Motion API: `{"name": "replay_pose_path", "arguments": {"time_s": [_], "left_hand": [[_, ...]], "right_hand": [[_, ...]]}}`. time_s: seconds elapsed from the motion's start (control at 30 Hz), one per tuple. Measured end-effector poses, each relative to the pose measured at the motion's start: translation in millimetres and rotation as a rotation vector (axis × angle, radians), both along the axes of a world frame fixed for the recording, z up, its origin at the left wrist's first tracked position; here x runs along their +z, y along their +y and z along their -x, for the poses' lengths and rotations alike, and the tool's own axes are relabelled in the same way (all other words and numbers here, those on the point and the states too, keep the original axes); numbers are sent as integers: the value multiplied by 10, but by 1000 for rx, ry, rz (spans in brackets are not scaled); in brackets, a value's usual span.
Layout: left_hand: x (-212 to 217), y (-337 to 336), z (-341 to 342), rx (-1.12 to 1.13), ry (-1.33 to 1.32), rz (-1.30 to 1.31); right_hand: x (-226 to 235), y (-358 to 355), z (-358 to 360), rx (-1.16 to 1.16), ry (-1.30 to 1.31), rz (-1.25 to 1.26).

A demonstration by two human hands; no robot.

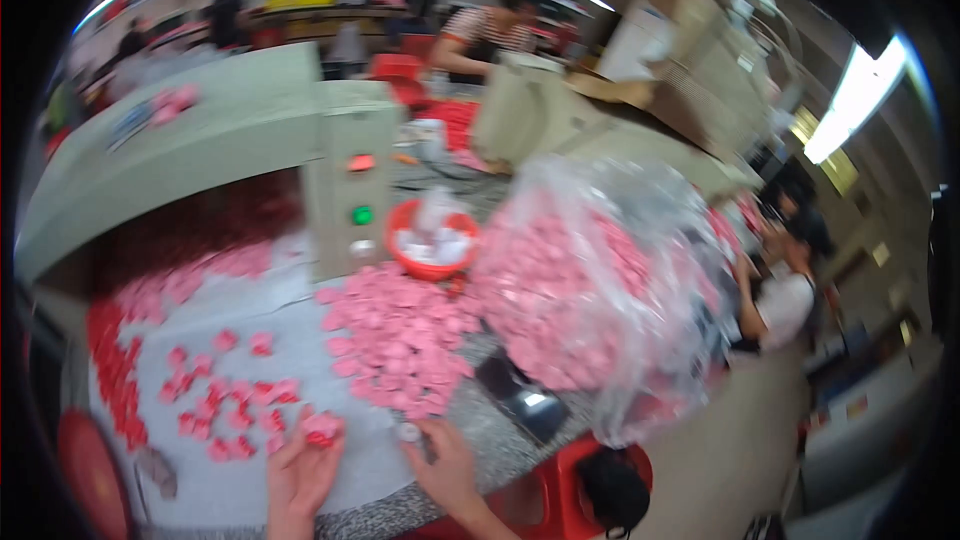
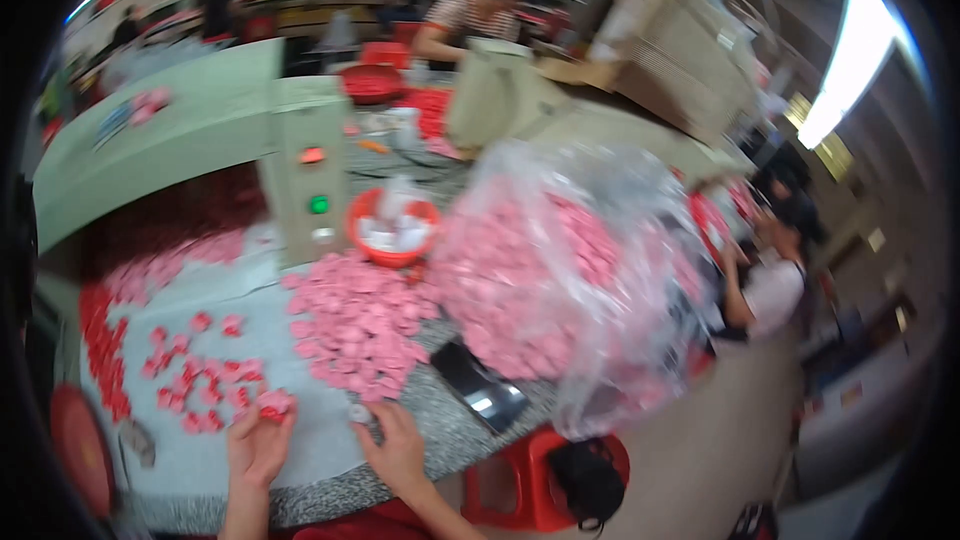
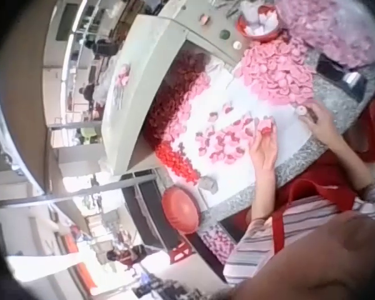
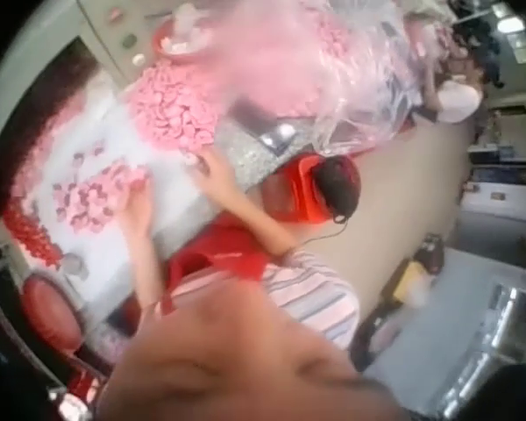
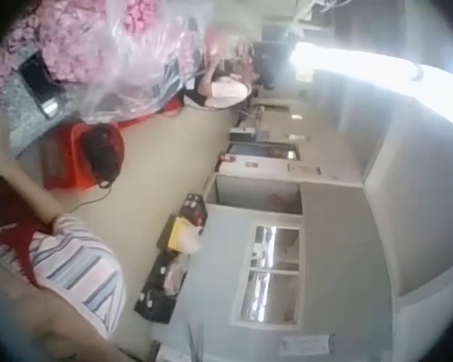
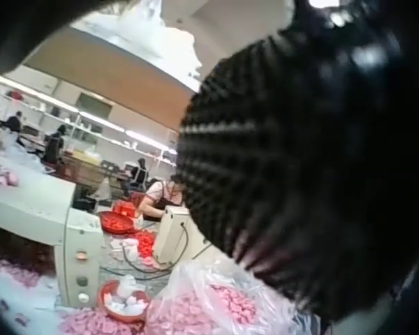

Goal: Assembling small pink heart-shaped toy parts by applying adhesive using a dispenser and joining components at a factory workbench.

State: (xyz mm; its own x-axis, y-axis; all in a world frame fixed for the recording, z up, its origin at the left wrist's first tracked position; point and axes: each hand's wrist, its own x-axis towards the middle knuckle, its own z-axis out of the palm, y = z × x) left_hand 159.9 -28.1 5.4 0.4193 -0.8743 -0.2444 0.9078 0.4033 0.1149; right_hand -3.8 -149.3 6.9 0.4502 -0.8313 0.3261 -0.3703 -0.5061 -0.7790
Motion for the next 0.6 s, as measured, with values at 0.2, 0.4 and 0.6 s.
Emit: {"name": "replay_pose_path", "arguments": {"time_s": [0.2, 0.4, 0.6], "left_hand": [[124, -235, 151, -214, -27, 55], [86, -184, 243, -70, 59, 164], [78, -128, 180, -94, -61, -95]], "right_hand": [[218, 117, 101, -96, 34, -230], [590, 341, 81, 31, 115, -43], [276, 23, 135, -9, 193, -219]]}}
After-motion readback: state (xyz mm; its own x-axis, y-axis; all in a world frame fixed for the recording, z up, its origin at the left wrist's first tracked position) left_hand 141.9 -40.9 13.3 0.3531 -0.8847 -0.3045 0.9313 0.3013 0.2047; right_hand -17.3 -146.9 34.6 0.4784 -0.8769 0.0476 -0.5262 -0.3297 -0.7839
